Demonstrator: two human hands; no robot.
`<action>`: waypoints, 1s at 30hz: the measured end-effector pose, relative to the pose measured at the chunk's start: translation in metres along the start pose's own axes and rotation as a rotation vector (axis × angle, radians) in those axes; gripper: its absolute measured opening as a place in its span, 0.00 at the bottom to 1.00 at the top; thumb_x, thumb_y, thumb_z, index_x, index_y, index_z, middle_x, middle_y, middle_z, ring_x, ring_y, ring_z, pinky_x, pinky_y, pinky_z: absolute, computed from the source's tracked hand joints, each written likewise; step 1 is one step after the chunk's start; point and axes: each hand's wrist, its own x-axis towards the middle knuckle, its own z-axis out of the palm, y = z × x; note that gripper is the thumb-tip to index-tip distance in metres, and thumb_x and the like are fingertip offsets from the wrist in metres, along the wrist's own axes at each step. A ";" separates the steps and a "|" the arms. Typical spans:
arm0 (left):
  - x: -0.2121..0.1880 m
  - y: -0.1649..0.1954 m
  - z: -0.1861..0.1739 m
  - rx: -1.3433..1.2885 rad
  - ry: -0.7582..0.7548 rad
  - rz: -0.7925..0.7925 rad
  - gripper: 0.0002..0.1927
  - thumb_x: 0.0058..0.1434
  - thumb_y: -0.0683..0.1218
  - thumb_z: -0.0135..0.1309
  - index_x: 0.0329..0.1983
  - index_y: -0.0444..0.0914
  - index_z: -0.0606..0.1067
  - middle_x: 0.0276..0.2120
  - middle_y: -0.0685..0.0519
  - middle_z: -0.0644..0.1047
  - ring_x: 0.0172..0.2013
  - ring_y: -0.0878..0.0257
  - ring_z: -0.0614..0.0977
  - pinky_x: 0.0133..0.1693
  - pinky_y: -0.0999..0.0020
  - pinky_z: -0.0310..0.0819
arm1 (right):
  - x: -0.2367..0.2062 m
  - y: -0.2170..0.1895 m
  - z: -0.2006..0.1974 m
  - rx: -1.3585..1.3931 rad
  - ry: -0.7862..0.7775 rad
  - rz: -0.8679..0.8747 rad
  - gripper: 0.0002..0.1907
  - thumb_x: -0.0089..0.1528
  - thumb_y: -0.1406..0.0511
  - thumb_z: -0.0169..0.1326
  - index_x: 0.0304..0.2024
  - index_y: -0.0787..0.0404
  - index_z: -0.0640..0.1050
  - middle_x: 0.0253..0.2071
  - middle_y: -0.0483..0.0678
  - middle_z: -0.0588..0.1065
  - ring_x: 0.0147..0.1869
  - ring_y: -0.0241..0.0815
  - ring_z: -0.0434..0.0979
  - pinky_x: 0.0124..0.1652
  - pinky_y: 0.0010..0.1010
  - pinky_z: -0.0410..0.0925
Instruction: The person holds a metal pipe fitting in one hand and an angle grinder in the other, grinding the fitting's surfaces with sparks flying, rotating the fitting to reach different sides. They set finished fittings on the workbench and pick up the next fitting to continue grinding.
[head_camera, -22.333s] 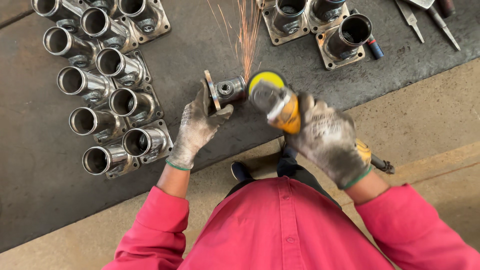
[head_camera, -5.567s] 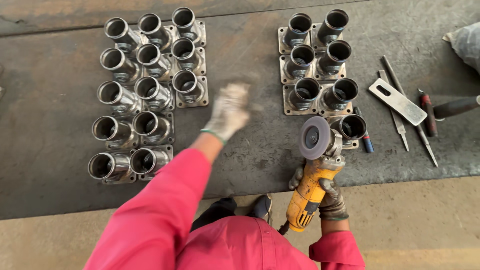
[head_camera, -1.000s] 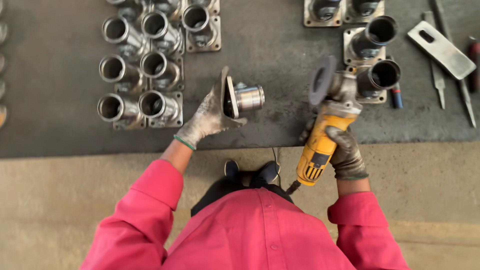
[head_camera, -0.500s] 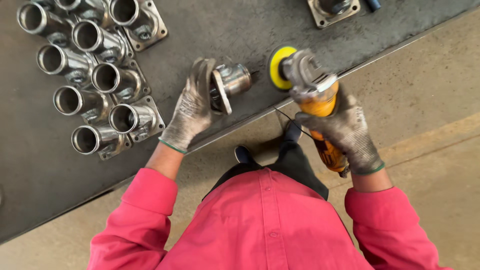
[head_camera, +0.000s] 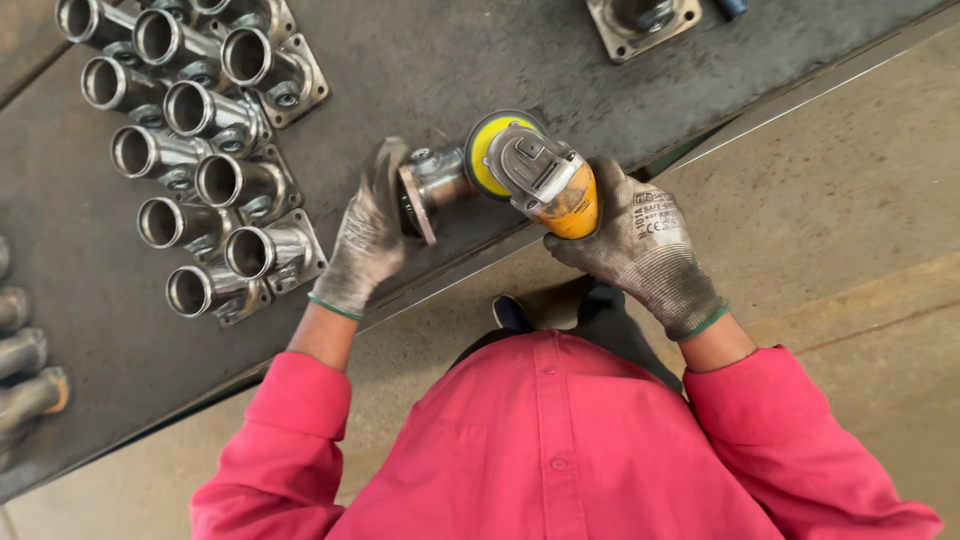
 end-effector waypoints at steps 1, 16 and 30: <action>-0.001 0.002 0.002 0.010 0.005 -0.005 0.55 0.48 0.42 0.74 0.74 0.37 0.52 0.69 0.35 0.60 0.68 0.36 0.67 0.68 0.51 0.68 | 0.002 -0.001 0.000 0.003 -0.009 0.003 0.35 0.48 0.54 0.69 0.53 0.60 0.72 0.42 0.57 0.80 0.47 0.60 0.81 0.45 0.47 0.73; -0.006 -0.005 0.008 0.160 -0.088 -0.053 0.56 0.41 0.35 0.67 0.73 0.32 0.52 0.70 0.34 0.59 0.67 0.36 0.65 0.66 0.51 0.67 | 0.013 -0.020 0.011 -0.080 -0.110 0.070 0.37 0.48 0.54 0.69 0.54 0.59 0.70 0.42 0.58 0.80 0.47 0.60 0.80 0.45 0.48 0.73; -0.017 -0.006 0.013 0.157 0.017 -0.018 0.52 0.45 0.36 0.67 0.72 0.32 0.54 0.69 0.35 0.59 0.68 0.36 0.62 0.67 0.45 0.62 | 0.009 -0.038 0.006 -0.208 -0.073 0.054 0.36 0.50 0.52 0.68 0.52 0.62 0.69 0.38 0.60 0.79 0.43 0.61 0.81 0.42 0.49 0.73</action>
